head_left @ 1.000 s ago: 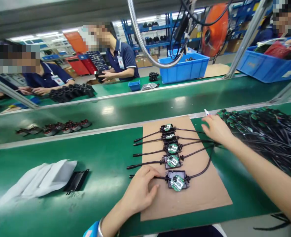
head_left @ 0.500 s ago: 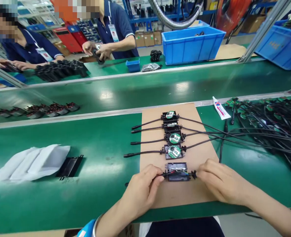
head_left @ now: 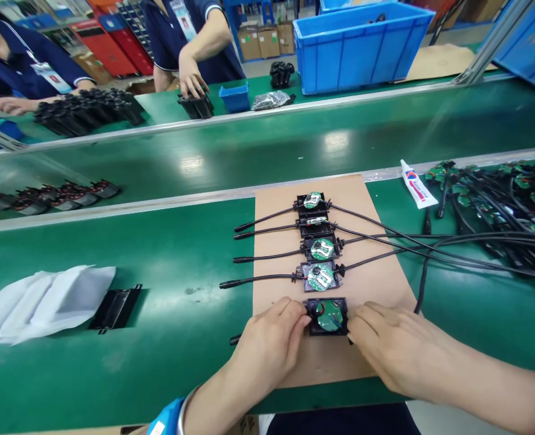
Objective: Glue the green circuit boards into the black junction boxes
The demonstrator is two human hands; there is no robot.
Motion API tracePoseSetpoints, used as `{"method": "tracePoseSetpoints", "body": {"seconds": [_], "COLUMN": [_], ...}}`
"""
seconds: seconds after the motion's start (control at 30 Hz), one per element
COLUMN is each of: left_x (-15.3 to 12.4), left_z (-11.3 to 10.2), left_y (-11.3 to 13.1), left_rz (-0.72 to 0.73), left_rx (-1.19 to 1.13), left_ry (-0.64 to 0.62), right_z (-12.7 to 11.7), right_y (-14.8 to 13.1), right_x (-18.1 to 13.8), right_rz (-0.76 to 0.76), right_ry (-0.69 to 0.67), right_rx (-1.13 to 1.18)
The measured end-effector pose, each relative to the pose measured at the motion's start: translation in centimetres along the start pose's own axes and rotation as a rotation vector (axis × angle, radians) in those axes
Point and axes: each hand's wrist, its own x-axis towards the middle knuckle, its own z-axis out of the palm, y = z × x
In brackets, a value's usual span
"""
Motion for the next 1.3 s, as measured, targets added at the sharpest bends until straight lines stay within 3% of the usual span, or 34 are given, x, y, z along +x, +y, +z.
{"method": "tracePoseSetpoints", "body": {"seconds": [0.23,0.37,0.5,0.73,1.1,1.3], "left_x": [0.2,-0.2,-0.4,-0.3,0.9,0.7], "left_z": [-0.4,-0.1,0.1,-0.9,-0.7,-0.9], "left_y": [-0.6,-1.1,-0.8,0.3,1.3,1.0], "left_rz": [-0.03,0.042,0.204,0.283,0.369,0.285], "left_rx": [-0.005,0.068,0.195,0.469,0.759,0.651], "left_ry": [-0.052,0.03,0.129,-0.023,-0.113,-0.038], "right_z": [0.2,0.9,1.4,1.9,2.3,2.0], "right_y": [-0.4,-0.5,-0.7,-0.9,-0.7,-0.9], "right_x": [1.6,1.9,1.9,2.0,2.2,2.3], "right_rz": [0.056,0.044,0.023,0.016,0.02,0.03], "right_ry": [-0.087,-0.059,-0.03,-0.056,-0.004,-0.069], "right_rx": [0.033,-0.019,-0.067,-0.112,-0.007,-0.047]}}
